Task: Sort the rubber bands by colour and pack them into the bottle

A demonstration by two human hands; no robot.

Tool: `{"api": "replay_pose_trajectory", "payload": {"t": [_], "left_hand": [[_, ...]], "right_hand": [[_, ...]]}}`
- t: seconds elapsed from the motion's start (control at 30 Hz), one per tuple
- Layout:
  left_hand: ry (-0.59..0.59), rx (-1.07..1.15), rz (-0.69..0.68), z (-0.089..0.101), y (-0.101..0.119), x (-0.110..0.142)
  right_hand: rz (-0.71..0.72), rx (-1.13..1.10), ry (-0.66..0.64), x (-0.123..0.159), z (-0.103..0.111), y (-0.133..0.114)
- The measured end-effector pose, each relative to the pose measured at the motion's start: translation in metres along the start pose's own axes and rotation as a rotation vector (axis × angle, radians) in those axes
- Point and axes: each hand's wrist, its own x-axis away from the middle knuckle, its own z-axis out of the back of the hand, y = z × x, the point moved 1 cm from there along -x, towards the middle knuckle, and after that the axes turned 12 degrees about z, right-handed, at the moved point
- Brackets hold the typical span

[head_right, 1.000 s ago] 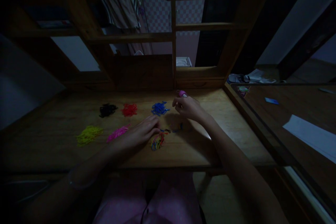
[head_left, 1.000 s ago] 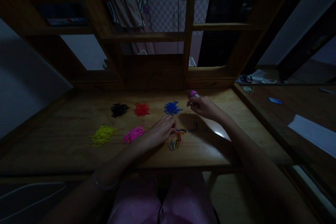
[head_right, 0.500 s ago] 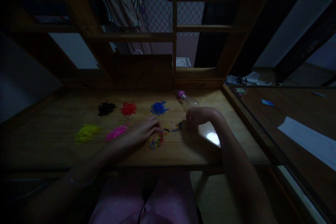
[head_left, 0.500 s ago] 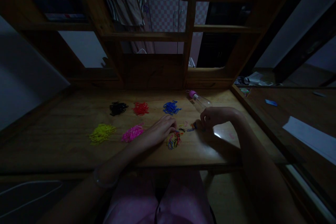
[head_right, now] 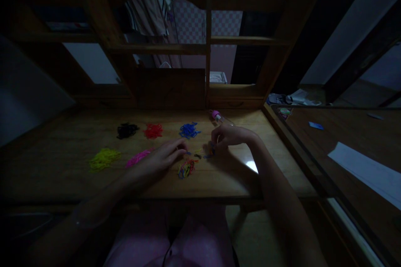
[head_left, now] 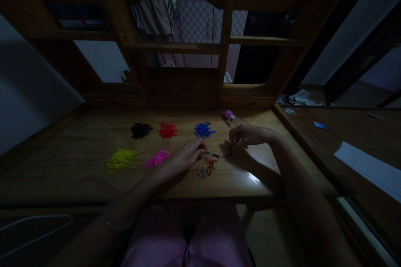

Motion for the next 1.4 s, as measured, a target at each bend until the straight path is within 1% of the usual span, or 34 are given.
{"api": "replay_pose_trajectory", "payload": {"t": [0.07, 0.13, 0.23, 0.3, 0.37, 0.43, 0.57, 0.63, 0.7, 0.77, 0.83, 0.9, 0.97, 1.07, 1.17, 1.27, 1.33, 1.4], "left_hand": [[0.016, 0.033, -0.013, 0.009, 0.005, 0.012], [-0.009, 0.027, -0.048, 0.012, 0.003, 0.025], [-0.086, -0.051, -0.113, 0.003, -0.009, 0.044], [-0.095, -0.124, -0.126, -0.006, -0.016, 0.053], [-0.087, -0.195, -0.105, -0.014, -0.018, 0.057], [-0.07, -0.245, -0.085, -0.019, -0.015, 0.057], [-0.06, -0.261, -0.079, -0.018, -0.006, 0.055], [-0.07, -0.213, -0.08, -0.016, -0.003, 0.055], [-0.047, -0.082, -0.077, -0.015, -0.001, 0.056], [0.026, 0.153, -0.031, -0.015, 0.0, 0.058], [0.1, 0.42, 0.087, -0.018, -0.002, 0.059], [0.152, 0.64, 0.234, -0.024, -0.004, 0.058], [0.188, 0.793, 0.328, -0.031, -0.006, 0.055], [0.263, 0.956, 0.342, -0.04, -0.005, 0.044], [0.294, 1.008, 0.304, -0.045, -0.001, 0.034], [0.308, 0.952, 0.264, -0.047, 0.003, 0.029], [0.355, 0.86, 0.241, -0.046, 0.005, 0.029], [0.431, 0.673, 0.202, -0.039, 0.006, 0.029]], "right_hand": [[-0.008, -0.088, -0.023, -0.003, -0.004, -0.002], [0.019, -0.126, -0.043, -0.007, -0.008, -0.005], [0.076, -0.146, -0.05, -0.011, -0.013, -0.009], [0.099, -0.163, -0.051, -0.013, -0.015, -0.011], [0.112, -0.178, -0.056, -0.014, -0.016, -0.012], [0.121, -0.201, -0.054, -0.014, -0.016, -0.013], [0.119, -0.276, 0.003, -0.016, -0.015, -0.012], [0.12, -0.317, 0.066, -0.017, -0.014, -0.01], [0.125, -0.355, 0.144, -0.02, -0.015, -0.006], [0.126, -0.381, 0.216, -0.024, -0.018, -0.003], [0.139, -0.406, 0.27, -0.03, -0.024, -0.002], [0.164, -0.447, 0.302, -0.037, -0.035, -0.006], [0.185, -0.498, 0.308, -0.045, -0.048, -0.012], [0.193, -0.576, 0.281, -0.054, -0.067, -0.022], [0.186, -0.64, 0.287, -0.057, -0.075, -0.024], [0.187, -0.628, 0.303, -0.055, -0.072, -0.019], [0.171, -0.584, 0.319, -0.052, -0.068, -0.015], [0.145, -0.534, 0.319, -0.05, -0.064, -0.013]]}}
